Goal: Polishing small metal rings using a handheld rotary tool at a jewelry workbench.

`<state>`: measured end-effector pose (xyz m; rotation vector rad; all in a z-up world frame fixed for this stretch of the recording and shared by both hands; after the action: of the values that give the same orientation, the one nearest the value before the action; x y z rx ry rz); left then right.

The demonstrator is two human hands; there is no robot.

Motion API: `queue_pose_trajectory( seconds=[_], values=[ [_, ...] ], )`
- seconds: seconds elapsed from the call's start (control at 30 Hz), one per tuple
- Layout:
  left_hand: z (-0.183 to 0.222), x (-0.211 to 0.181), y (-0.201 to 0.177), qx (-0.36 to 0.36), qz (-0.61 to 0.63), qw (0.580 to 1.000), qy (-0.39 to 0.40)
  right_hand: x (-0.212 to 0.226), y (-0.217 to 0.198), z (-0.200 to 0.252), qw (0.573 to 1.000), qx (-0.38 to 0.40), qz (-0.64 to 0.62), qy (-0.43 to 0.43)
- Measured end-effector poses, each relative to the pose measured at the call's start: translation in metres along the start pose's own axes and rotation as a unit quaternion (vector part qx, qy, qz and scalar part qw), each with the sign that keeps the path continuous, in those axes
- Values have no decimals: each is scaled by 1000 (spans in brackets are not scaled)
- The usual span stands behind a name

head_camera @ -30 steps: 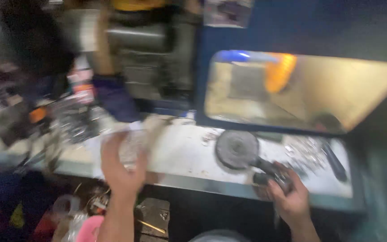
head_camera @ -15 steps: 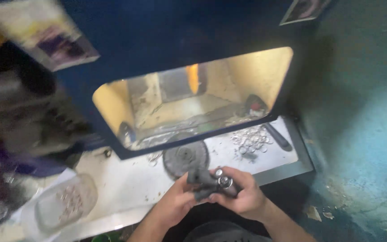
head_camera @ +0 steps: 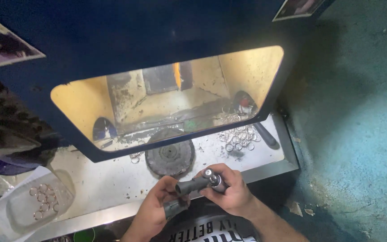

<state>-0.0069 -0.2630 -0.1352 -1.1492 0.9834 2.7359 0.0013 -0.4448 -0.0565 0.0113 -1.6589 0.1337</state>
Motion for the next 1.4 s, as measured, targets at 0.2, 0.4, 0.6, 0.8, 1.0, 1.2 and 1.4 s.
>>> queue_pose_trajectory(
  seconds=[0.2, 0.4, 0.6, 0.8, 1.0, 1.2, 1.4],
  values=[
    [40, -54, 22, -34, -210, 963, 168, 19, -9, 3, 999, -23, 33, -25],
    [45, -75, 58, 37, -352, 926, 134, 40, 1, 3, 993, 3, 79, -91],
    [45, -85, 83, 97, -381, 920, -5, 35, 16, -3, 995, 46, 55, -69],
    [37, -89, 87, 191, -454, 869, 55, 20, 12, -5, 993, 66, 91, -33],
    [27, -77, 92, 241, -444, 863, -3, 8, 5, -1, 985, 74, 152, 11],
    [21, -76, 77, 182, -237, 952, -71, 44, 5, -5, 980, 63, 175, -64],
    [20, -69, 75, 239, -249, 935, -78, 78, 17, -18, 962, 113, 167, -183]
  ],
)
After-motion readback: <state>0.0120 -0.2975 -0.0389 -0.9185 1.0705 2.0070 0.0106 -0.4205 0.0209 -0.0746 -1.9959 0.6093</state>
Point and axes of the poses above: each hand's wrist, its own z-axis away from the middle knuckle, its own y-axis out of the palm, x = y × z, the point moved 9 cm from there along -z, towards the middle knuckle, and after that the axes turned 3 degrees about -y, right-handed, at the moved point
